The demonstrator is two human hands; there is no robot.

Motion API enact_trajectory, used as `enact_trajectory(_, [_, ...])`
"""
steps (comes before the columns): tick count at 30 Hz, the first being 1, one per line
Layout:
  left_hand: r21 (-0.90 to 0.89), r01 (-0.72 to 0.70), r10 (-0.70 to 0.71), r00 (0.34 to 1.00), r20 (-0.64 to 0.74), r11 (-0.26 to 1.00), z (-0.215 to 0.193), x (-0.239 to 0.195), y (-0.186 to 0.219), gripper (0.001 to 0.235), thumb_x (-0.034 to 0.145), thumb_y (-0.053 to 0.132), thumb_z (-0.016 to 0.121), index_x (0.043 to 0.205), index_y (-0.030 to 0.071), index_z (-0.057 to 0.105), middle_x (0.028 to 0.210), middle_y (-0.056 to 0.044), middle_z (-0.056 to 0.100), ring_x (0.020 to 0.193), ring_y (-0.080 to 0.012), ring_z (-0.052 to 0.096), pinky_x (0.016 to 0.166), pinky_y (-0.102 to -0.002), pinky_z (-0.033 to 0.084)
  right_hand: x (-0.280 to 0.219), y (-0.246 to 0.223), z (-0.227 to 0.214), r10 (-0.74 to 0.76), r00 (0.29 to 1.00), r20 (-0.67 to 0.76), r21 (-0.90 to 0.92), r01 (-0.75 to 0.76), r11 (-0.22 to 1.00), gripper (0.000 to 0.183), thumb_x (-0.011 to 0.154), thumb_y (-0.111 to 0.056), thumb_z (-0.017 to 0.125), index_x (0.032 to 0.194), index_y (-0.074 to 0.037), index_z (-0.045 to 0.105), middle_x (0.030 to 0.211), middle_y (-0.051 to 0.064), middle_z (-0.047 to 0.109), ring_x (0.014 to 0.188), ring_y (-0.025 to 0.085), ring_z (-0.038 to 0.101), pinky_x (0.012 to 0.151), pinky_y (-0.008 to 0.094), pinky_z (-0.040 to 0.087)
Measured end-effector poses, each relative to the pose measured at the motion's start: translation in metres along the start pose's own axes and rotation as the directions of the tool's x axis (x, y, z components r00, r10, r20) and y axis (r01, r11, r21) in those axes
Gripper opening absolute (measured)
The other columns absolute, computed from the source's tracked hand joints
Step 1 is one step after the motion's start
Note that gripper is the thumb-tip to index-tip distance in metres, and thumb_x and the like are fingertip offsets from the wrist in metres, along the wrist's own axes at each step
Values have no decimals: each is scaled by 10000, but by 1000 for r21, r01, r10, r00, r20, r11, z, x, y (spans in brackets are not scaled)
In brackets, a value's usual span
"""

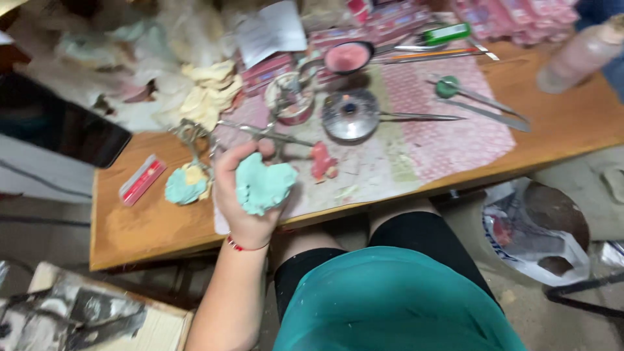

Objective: The person assembles a dental prosthesis by fitting a pink acrylic base into a green dental cast held in a metal articulator. They use a metal tool to refine the edges of the pink base and then secure the assembly within the articulator.

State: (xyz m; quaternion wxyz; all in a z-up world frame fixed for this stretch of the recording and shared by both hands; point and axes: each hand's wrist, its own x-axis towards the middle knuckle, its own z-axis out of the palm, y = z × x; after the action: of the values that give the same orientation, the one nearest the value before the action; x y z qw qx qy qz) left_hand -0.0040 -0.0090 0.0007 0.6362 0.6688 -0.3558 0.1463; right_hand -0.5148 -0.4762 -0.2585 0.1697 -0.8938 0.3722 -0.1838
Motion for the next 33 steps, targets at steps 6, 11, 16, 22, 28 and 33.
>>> enact_trajectory(6, [-85, 75, -66, 992, 103, 994, 7, -21, 24, 655, 797, 216, 873, 1315, 61, 503, 1134, -122, 678, 1080, -200, 688, 987, -306, 566, -32, 126, 19, 150, 987, 58, -345, -121, 931, 975, 667, -147, 908, 1572, 41, 597, 1352, 314, 719, 1182, 474, 688, 1012, 478, 529])
enact_trajectory(11, [-361, 101, -38, 983, 178, 927, 39, -29, 55, 658, 819, 142, 862, 1336, 52, 464, 1223, -145, 586, 1127, -336, 697, 1017, -455, 598, 43, -122, -56, 153, 972, -179, 75, -142, 987, 427, 1191, -264, 842, 912, -33, 615, 806, 111, 541, 777, 247, 480, 742, 432, 385])
enact_trajectory(16, [-17, 183, -176, 964, 199, 983, 62, -35, 78, 745, 737, 288, 912, 1343, 93, 527, 1170, -57, 632, 993, -150, 650, 908, -256, 528, 100, -313, -108, -447, 877, -176, -130, 429, 894, 102, 1105, -106, 744, 1187, -62, 787, 1202, 112, 799, 1095, 300, 747, 989, 419, 545])
enact_trajectory(22, [-41, 189, -172, 952, 254, 981, 78, -39, 90, 822, 770, 180, 884, 1445, 71, 426, 1128, -46, 613, 1022, -153, 639, 994, -275, 515, 147, -357, -91, -543, 830, -130, -382, 463, 800, 99, 1032, -178, 712, 1129, -186, 730, 989, 22, 736, 907, 283, 672, 790, 405, 551])
enact_trajectory(28, [-6, 119, -111, 941, 319, 993, 90, -47, 86, 717, 757, 115, 788, 1397, 88, 466, 1151, -36, 660, 1113, -194, 662, 1254, -375, 302, 160, -352, -91, -591, 806, -34, -576, 467, 671, 304, 971, -177, 639, 1253, -211, 745, 861, 22, 667, 820, 277, 658, 645, 411, 555])
enact_trajectory(33, [-227, 4, 69, 947, 313, 974, 115, -43, 84, 634, 960, 549, 641, 1350, 77, 475, 1280, -121, 550, 1148, -234, 639, 1038, -364, 532, 142, -335, -114, -557, 806, -198, -190, 526, 829, 158, 1037, -61, 800, 1190, -28, 786, 1131, 152, 743, 1063, 336, 706, 974, 431, 552])
